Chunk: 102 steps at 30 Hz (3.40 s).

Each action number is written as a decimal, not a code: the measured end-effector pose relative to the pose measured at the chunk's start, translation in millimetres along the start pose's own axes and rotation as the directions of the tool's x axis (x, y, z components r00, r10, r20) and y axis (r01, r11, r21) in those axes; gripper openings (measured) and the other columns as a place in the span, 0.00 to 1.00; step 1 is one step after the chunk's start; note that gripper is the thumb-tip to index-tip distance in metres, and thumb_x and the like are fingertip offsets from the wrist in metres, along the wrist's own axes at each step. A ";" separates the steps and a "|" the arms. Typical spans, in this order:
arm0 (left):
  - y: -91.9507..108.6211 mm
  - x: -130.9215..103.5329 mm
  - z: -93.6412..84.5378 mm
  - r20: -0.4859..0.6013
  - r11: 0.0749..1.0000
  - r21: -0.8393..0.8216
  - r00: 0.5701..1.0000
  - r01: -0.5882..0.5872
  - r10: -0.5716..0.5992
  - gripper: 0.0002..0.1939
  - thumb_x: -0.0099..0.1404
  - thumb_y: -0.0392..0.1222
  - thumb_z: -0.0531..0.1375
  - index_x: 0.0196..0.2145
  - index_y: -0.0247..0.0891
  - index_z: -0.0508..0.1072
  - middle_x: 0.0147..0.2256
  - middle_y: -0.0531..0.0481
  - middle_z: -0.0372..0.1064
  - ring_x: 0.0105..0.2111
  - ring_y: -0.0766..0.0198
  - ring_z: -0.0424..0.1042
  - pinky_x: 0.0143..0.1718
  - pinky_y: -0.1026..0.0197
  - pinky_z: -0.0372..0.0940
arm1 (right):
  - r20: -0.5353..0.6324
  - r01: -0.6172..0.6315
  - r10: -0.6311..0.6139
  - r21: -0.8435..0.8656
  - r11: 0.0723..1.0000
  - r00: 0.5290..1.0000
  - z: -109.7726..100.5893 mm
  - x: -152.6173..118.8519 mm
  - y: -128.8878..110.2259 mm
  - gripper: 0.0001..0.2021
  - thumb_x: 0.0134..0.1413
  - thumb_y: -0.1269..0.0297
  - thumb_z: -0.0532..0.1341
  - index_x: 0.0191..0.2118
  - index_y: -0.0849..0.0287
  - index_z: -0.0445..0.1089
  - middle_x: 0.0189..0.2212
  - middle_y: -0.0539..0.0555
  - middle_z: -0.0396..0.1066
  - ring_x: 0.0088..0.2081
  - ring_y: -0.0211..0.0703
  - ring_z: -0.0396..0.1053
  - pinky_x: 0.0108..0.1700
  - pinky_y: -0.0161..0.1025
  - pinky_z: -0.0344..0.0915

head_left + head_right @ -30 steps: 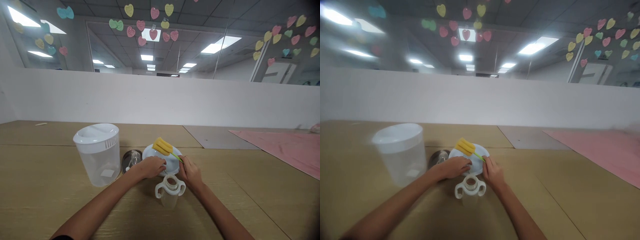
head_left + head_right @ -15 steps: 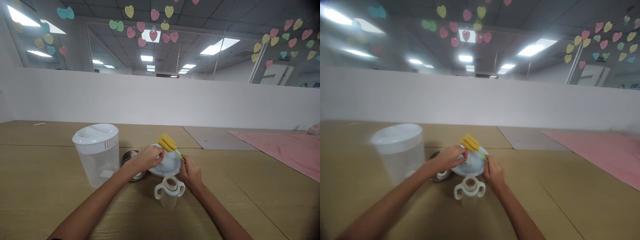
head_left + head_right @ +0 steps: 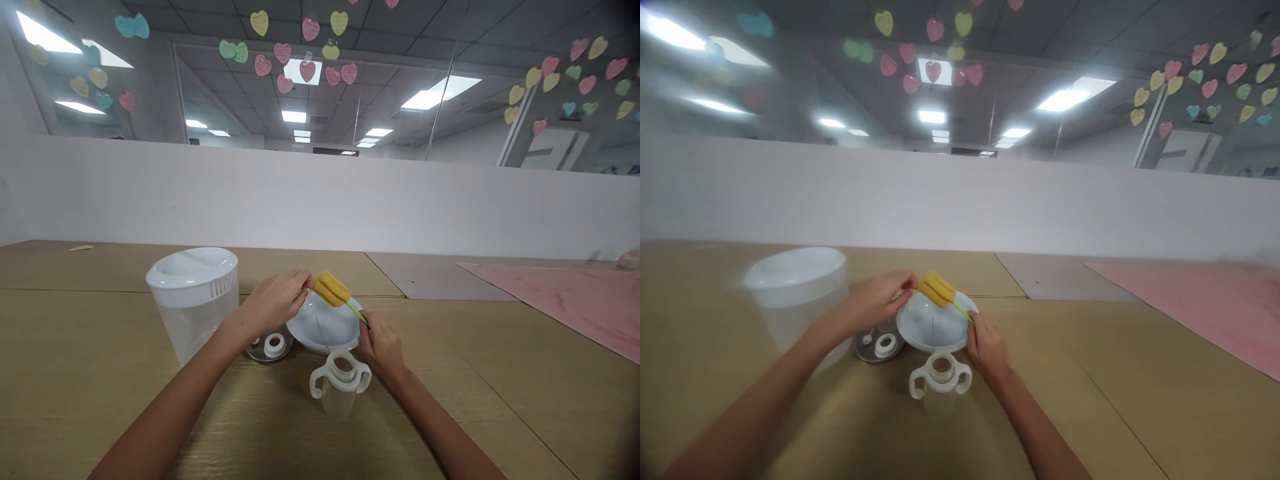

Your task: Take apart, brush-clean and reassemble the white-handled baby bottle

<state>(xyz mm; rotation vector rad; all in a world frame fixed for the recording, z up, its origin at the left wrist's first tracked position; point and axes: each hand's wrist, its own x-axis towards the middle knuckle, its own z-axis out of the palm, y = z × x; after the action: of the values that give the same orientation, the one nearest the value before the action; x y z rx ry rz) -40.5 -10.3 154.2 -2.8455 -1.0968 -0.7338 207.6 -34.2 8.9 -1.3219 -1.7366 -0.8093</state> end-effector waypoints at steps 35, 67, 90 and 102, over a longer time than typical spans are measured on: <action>-11.5 -6.0 6.5 0.510 0.981 0.141 0.839 0.134 -0.188 0.13 0.48 0.34 0.58 0.34 0.39 0.68 0.29 0.52 0.69 0.27 0.63 0.67 0.22 0.66 0.52 | 0.032 0.074 -0.074 0.002 0.997 0.997 -0.8 2.1 0.5 0.11 0.60 0.69 0.46 0.40 0.62 0.65 0.29 0.53 0.70 0.28 0.38 0.67 0.30 0.33 0.59; -36.7 8.0 38.0 0.652 0.934 0.259 0.669 0.246 -0.357 0.19 0.39 0.33 0.64 0.34 0.37 0.72 0.33 0.46 0.73 0.28 0.59 0.72 0.25 0.65 0.63 | 0.044 0.090 -0.091 0.017 0.996 0.995 -0.3 2.1 -0.5 0.11 0.60 0.69 0.46 0.40 0.62 0.64 0.27 0.52 0.69 0.27 0.38 0.67 0.29 0.34 0.59; -25.7 12.3 41.7 0.699 0.905 0.319 0.575 0.284 -0.426 0.22 0.42 0.37 0.66 0.38 0.34 0.74 0.31 0.43 0.75 0.27 0.57 0.74 0.30 0.63 0.68 | 0.049 0.103 -0.104 0.016 0.995 0.993 0.2 2.5 0.4 0.11 0.61 0.69 0.46 0.39 0.62 0.65 0.28 0.52 0.70 0.28 0.37 0.67 0.29 0.33 0.58; -25.9 11.9 45.7 0.682 0.881 0.349 0.558 0.319 -0.472 0.19 0.41 0.33 0.65 0.35 0.33 0.76 0.24 0.42 0.74 0.25 0.55 0.74 0.29 0.61 0.69 | 0.058 0.107 -0.108 0.015 0.994 0.993 0.5 1.9 0.2 0.12 0.61 0.68 0.45 0.39 0.63 0.65 0.28 0.52 0.70 0.27 0.37 0.67 0.29 0.33 0.59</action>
<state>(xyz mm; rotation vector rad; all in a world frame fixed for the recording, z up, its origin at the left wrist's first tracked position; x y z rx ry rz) -30.0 24.5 114.5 -2.7536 -1.8068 0.6796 207.4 -32.9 10.3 -1.2640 -1.8691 -0.8259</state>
